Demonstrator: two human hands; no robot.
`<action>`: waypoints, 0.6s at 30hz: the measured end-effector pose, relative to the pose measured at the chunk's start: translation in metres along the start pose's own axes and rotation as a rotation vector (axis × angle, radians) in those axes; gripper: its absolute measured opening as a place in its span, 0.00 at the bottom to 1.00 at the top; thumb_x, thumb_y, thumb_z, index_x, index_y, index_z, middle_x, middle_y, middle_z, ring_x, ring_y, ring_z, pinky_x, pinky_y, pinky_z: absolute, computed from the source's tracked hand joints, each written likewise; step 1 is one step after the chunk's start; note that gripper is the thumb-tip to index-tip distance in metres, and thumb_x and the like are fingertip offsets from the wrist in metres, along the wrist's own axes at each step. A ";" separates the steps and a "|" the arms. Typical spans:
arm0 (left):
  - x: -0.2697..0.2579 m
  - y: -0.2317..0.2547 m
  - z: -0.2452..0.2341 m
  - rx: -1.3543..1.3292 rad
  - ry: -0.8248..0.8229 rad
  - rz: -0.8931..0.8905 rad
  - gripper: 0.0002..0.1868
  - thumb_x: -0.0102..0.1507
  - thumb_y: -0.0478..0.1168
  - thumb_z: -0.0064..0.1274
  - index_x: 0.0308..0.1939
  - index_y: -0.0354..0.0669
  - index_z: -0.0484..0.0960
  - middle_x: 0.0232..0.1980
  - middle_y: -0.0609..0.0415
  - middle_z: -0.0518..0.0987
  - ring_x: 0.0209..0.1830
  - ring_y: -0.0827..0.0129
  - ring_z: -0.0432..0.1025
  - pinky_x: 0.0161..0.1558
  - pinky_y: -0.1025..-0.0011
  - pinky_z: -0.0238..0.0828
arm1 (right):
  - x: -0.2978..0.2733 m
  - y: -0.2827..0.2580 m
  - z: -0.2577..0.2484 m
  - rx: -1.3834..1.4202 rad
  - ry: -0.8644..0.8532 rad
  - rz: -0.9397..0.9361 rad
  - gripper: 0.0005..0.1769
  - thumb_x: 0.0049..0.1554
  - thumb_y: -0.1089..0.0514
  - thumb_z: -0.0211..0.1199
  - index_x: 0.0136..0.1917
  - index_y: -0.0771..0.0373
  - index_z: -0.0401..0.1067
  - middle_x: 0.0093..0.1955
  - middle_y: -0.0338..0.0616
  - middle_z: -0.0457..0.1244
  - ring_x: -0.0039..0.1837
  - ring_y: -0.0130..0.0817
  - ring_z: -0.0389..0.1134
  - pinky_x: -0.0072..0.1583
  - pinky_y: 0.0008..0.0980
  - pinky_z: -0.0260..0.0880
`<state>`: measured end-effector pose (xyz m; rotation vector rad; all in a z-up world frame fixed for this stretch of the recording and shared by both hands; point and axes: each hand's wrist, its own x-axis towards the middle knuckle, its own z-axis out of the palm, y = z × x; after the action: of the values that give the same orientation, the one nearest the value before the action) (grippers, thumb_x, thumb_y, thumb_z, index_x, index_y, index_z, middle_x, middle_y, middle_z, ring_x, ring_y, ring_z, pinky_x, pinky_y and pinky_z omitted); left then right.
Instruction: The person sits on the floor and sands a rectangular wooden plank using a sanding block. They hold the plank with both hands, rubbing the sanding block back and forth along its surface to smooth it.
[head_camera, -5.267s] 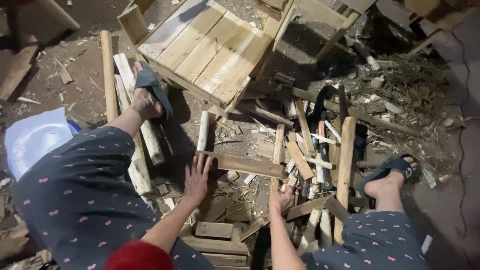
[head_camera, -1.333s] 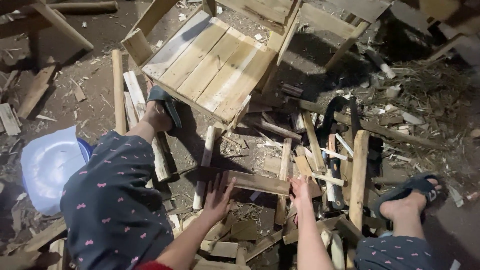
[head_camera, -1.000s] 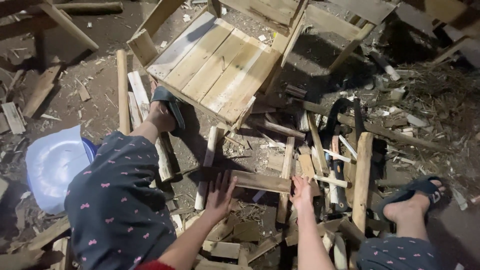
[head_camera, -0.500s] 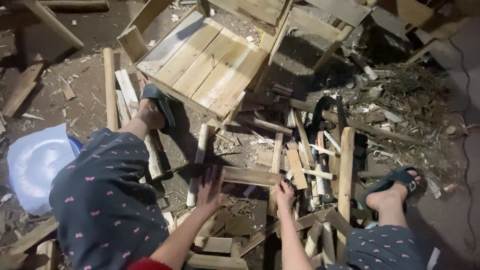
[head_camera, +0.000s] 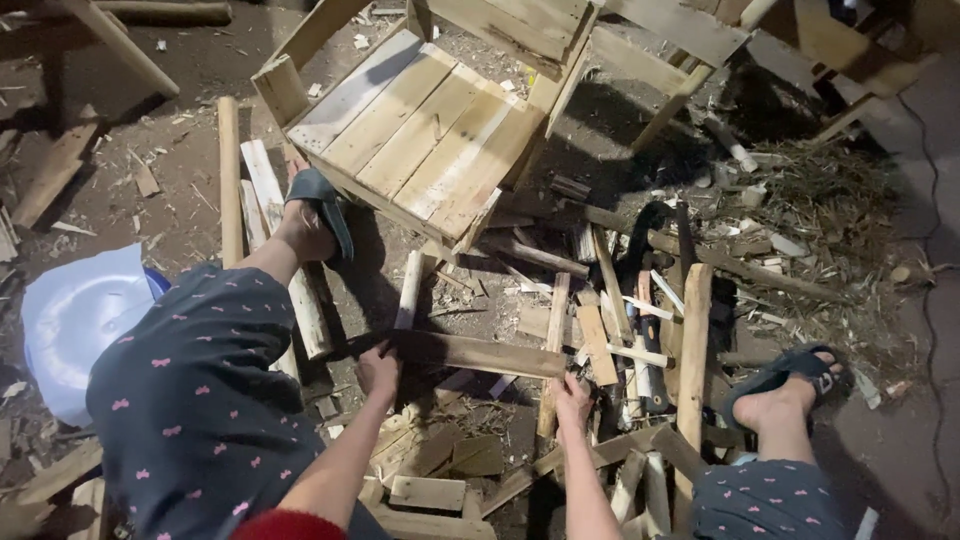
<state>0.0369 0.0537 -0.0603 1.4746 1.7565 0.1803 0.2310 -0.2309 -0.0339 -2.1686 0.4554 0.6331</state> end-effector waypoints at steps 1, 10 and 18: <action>-0.003 0.002 -0.001 0.008 0.005 0.009 0.13 0.55 0.49 0.55 0.44 0.67 0.83 0.38 0.60 0.82 0.46 0.60 0.75 0.46 0.63 0.70 | 0.001 0.003 0.001 -0.004 -0.006 -0.019 0.29 0.44 0.42 0.65 0.60 0.45 0.70 0.68 0.57 0.54 0.73 0.47 0.48 0.71 0.34 0.45; -0.010 0.019 -0.015 0.026 -0.019 0.002 0.12 0.55 0.44 0.57 0.43 0.60 0.84 0.40 0.55 0.82 0.47 0.56 0.74 0.47 0.60 0.70 | 0.006 0.008 0.003 -0.023 -0.014 -0.040 0.28 0.46 0.45 0.65 0.61 0.46 0.70 0.65 0.55 0.59 0.74 0.44 0.46 0.72 0.35 0.42; -0.016 0.021 -0.020 0.044 -0.004 0.027 0.11 0.54 0.40 0.59 0.41 0.54 0.84 0.41 0.51 0.82 0.49 0.52 0.73 0.49 0.59 0.68 | 0.002 0.011 0.003 -0.039 -0.009 -0.044 0.24 0.50 0.47 0.62 0.61 0.44 0.70 0.65 0.49 0.60 0.72 0.42 0.52 0.70 0.37 0.48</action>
<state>0.0397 0.0532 -0.0272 1.5305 1.7481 0.1534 0.2262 -0.2354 -0.0433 -2.2060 0.3925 0.6315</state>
